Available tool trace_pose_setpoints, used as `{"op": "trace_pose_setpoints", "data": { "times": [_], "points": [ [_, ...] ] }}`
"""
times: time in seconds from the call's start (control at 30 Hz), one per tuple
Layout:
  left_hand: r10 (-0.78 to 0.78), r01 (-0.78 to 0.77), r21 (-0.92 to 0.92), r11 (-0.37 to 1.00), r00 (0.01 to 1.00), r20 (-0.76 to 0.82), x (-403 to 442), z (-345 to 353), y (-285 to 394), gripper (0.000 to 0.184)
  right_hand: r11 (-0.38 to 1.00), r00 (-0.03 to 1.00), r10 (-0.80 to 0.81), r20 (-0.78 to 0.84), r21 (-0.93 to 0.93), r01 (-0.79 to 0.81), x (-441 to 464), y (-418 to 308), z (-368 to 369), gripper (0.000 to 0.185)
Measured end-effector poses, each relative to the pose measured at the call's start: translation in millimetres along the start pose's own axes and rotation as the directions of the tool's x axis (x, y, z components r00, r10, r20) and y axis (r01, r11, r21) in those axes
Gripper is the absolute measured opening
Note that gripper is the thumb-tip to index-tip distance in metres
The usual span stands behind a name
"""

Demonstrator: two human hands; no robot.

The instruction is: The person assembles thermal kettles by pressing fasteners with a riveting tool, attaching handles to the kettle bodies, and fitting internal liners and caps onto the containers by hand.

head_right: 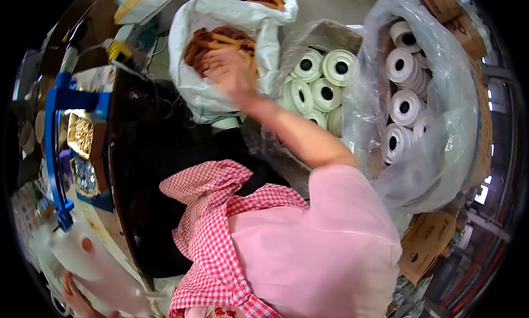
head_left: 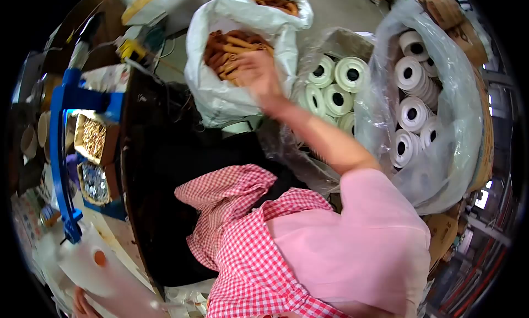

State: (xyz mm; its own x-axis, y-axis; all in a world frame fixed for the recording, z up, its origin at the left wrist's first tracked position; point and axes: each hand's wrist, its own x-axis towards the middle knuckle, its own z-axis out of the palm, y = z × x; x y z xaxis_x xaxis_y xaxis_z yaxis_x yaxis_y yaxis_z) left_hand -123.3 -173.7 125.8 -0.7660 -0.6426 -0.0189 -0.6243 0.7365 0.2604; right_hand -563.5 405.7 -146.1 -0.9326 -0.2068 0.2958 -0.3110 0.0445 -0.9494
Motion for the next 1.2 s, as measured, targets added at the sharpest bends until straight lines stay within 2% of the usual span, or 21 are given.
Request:
{"op": "trace_pose_setpoints", "data": {
  "times": [0.03,0.07,0.1,0.13,0.17,0.2,0.23,0.3,0.37,0.4,0.47,0.53,0.63,0.73,0.77,0.8,0.83,0.87,0.97,1.1,1.2],
  "points": [
    [-0.196,0.173,0.194,0.966,0.975,0.103,-24.5,-4.4,110.7,0.031,0.894,0.966,0.083,-0.246,-0.409,-0.181,-8.7,36.1,-81.0,0.043],
    [-0.382,0.274,0.415,0.867,0.902,0.201,-49.1,-8.2,221.9,0.029,0.8,0.916,-0.046,-0.398,-0.564,-0.205,-21.3,37.1,-161.7,0.039],
    [-0.157,0.122,0.168,0.978,0.964,0.215,-68.6,0.7,187.5,0.029,0.642,0.839,-0.186,-0.512,-0.709,-0.29,-39.0,28.0,-241.4,0.039],
    [-0.28,0.271,0.071,0.96,0.93,0.238,-81.2,8.7,183.3,0.028,0.334,0.773,-0.357,-0.525,-0.844,-0.419,-56.2,0.7,-302.4,0.042],
    [-0.393,0.414,-0.022,0.91,0.878,0.274,-88.6,14.6,188.4,0.026,0.145,0.684,-0.441,-0.581,-0.798,-0.585,-77.0,-6.3,-373.1,0.048],
    [-0.376,0.398,-0.028,0.917,0.884,0.278,-92.4,21.7,210.9,0.026,0.067,0.522,-0.446,-0.727,-0.609,-0.79,-89.8,-30.4,-411.5,0.052],
    [-0.24,0.319,-0.179,0.931,0.902,0.36,-96.6,28.4,235.7,0.027,-0.081,0.539,-0.444,-0.716,-0.567,-0.82,-114.2,-52.6,-459.2,0.062],
    [-0.088,0.244,-0.336,0.91,0.904,0.418,-94.8,49.2,272.1,0.027,-0.269,0.271,-0.131,-0.953,-0.229,-0.936,-137.4,-87.5,-513.9,0.073],
    [-0.2,0.365,-0.482,0.796,0.911,0.359,-93.1,74.9,295.4,0.03,-0.245,0.34,-0.027,-0.94,-0.324,-0.914,-174.3,-55.9,-612.0,0.073],
    [-0.19,0.361,-0.481,0.799,0.911,0.367,-88.1,81.6,299.7,0.03,-0.244,0.406,-0.083,-0.91,-0.376,-0.894,-167.3,-60.6,-595.8,0.071],
    [0.054,0.152,-0.367,0.918,0.868,0.493,-66.2,97.7,302.4,0.031,-0.238,0.453,-0.154,-0.878,-0.412,-0.879,-172.6,-48.4,-619.8,0.069],
    [0.053,0.177,-0.39,0.904,0.856,0.514,-57.0,107.6,305.5,0.027,0.434,0.645,-0.034,-0.763,-0.593,-0.679,-182.8,9.6,-700.2,0.057],
    [0.114,0.121,-0.508,0.853,0.906,0.408,-51.4,132.2,308.8,0.02,-0.191,0.621,0.211,-0.755,-0.654,-0.732,-139.1,-47.0,-580.5,0.049],
    [0.092,0.112,-0.455,0.883,0.91,0.403,-50.9,134.2,327.1,0.017,-0.234,0.795,0.107,-0.598,-0.792,-0.564,-96.0,-49.4,-526.8,0.043],
    [0.061,0.161,-0.474,0.866,0.906,0.419,-45.5,135.2,321.2,0.028,-0.242,0.855,0.069,-0.513,-0.84,-0.485,-85.1,-43.5,-523.2,0.042],
    [0.058,0.145,-0.453,0.88,0.913,0.403,-43.3,135.7,321.4,0.03,-0.509,0.943,0.246,-0.225,-0.858,-0.072,-76.7,-37.5,-523.8,0.039],
    [0.058,0.127,-0.435,0.892,0.92,0.389,-41.4,137.3,323.5,0.031,-0.643,0.878,0.478,0.021,-0.673,0.366,-68.8,-31.1,-526.6,0.037],
    [0.047,0.125,-0.435,0.892,0.93,0.364,-40.5,139.8,325.1,0.033,-0.672,0.839,0.54,-0.068,-0.635,0.381,-66.5,-12.2,-542.3,0.031],
    [0.01,0.153,-0.439,0.885,0.938,0.347,-41.1,142.5,326.9,0.036,-0.696,0.877,0.477,0.06,-0.583,0.418,-74.4,20.9,-607.8,0.027],
    [0.02,0.121,-0.428,0.896,0.951,0.309,-45.3,141.1,327.7,0.034,-0.749,0.851,0.519,-0.083,-0.523,0.406,-58.6,30.6,-582.7,0.02],
    [0.063,0.085,-0.436,0.896,0.947,0.314,-43.6,134.4,323.5,0.032,-0.652,0.88,0.467,-0.085,-0.705,0.278,-42.0,-4.6,-533.2,0.024]
  ]
}}
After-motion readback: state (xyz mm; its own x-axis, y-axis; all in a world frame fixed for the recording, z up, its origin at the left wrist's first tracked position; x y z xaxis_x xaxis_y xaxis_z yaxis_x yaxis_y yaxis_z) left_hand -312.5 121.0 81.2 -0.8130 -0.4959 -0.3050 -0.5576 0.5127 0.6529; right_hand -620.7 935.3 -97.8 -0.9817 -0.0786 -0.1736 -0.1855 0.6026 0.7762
